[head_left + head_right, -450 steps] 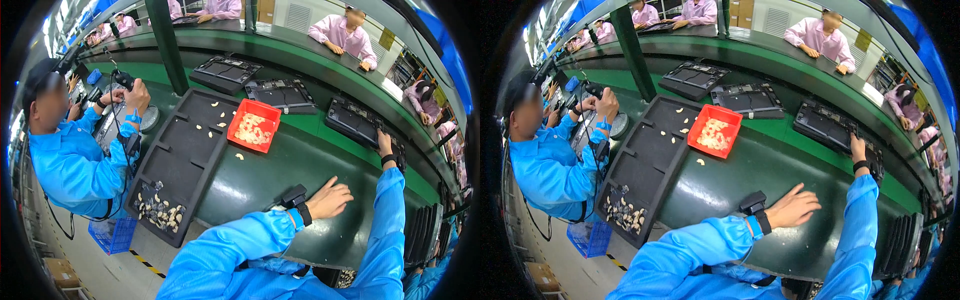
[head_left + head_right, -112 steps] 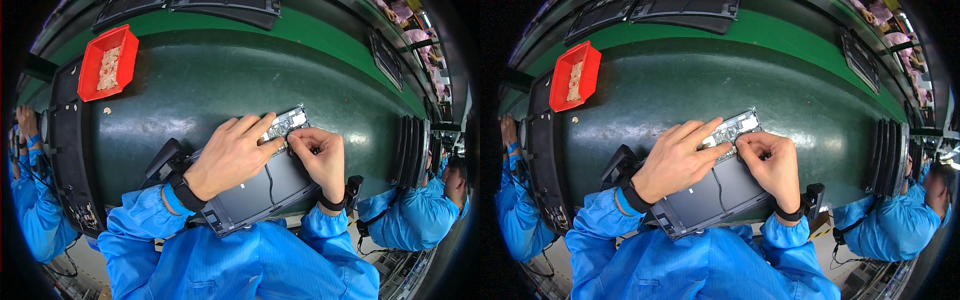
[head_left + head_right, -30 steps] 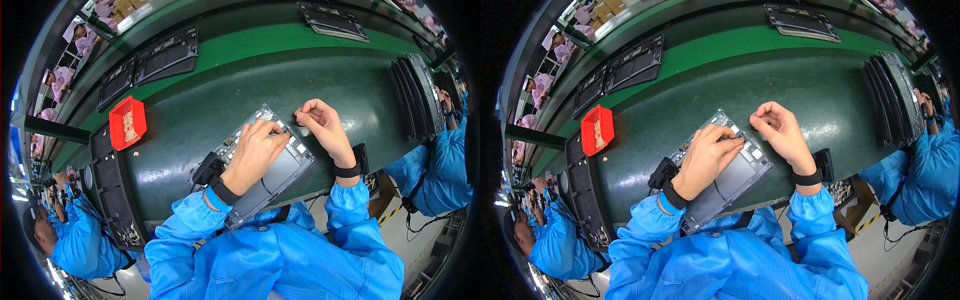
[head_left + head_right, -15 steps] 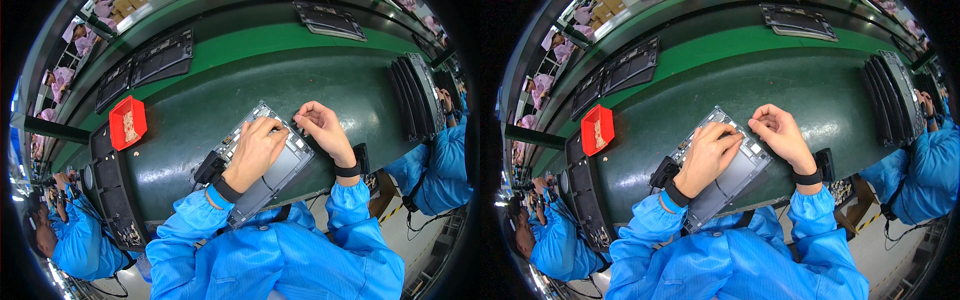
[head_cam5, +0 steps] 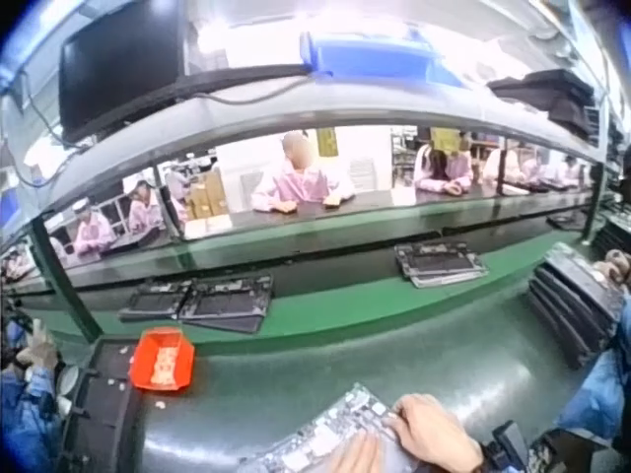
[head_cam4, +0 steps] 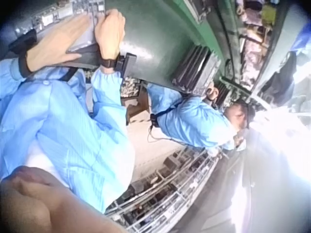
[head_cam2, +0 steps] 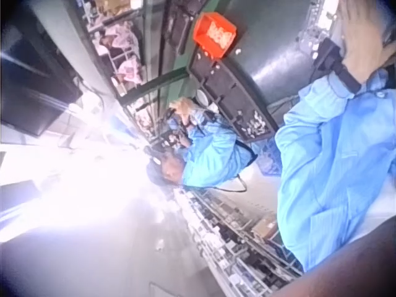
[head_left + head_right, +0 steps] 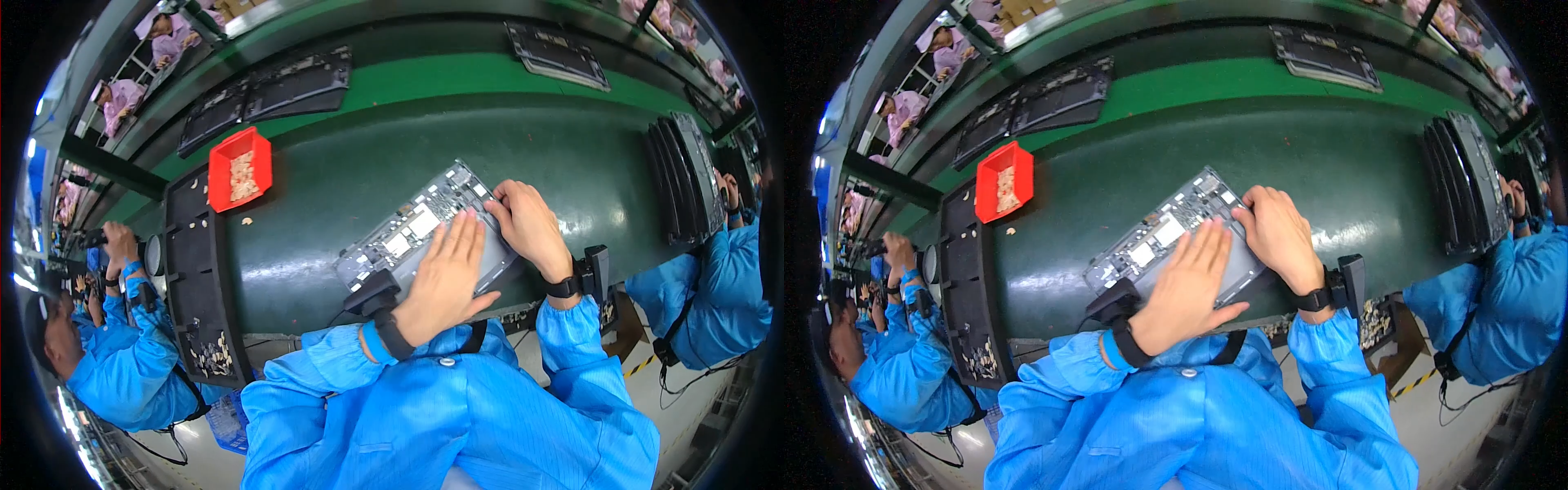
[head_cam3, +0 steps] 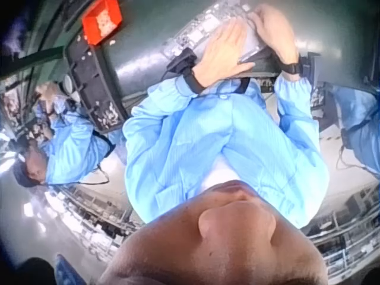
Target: The person assembles internal electronic boards and connects cables and connectors inside a tablet by hand on a factory production line.
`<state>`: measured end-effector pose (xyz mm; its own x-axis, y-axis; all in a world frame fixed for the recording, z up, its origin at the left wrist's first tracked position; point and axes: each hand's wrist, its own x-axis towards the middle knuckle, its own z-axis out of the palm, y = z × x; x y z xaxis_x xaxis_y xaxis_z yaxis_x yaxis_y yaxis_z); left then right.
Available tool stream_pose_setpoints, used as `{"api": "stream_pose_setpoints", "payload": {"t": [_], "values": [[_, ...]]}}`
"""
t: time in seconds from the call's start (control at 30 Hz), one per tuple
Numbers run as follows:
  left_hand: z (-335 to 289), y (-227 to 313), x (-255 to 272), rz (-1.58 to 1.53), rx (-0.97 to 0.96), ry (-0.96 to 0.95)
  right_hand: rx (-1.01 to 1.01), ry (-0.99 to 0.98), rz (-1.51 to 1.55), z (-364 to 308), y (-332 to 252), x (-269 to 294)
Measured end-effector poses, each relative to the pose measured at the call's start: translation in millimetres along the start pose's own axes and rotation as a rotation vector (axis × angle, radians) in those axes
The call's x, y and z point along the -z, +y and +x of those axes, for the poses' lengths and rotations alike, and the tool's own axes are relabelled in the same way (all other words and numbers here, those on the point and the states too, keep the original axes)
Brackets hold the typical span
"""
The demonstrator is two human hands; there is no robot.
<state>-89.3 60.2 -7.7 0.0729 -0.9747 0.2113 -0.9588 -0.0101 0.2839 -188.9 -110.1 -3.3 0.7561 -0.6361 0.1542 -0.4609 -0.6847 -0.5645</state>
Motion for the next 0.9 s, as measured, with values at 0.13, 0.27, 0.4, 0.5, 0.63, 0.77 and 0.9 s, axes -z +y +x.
{"api": "stream_pose_setpoints", "payload": {"t": [0.13, 0.27, 0.4, 0.5, 0.63, 0.77, 0.9], "values": [[0, -1, -9, -0.051, -0.058, -0.03, 0.159, 0.036, -0.058, -1, 15, -7], [-6, 3, -2, -0.278, -0.147, 0.084, -0.121, -0.202, 0.606, -21, 32, 10], [-1, -8, -1, -0.326, -0.213, 0.114, -0.344, -0.229, 1.067, -27, 18, 12], [14, -27, 6, -0.222, -0.256, 0.219, -0.325, -0.072, 1.056, 1, 34, 1], [28, -59, 25, -0.306, -0.265, 0.44, -0.247, 0.147, 0.926, 111, 99, 12], [31, -101, -2, -0.367, -0.221, 0.517, -0.264, 0.248, 0.901, 256, 178, 3], [30, -107, -21, -0.46, -0.226, 0.364, -0.127, 0.538, -0.179, 321, 146, -19]]}}
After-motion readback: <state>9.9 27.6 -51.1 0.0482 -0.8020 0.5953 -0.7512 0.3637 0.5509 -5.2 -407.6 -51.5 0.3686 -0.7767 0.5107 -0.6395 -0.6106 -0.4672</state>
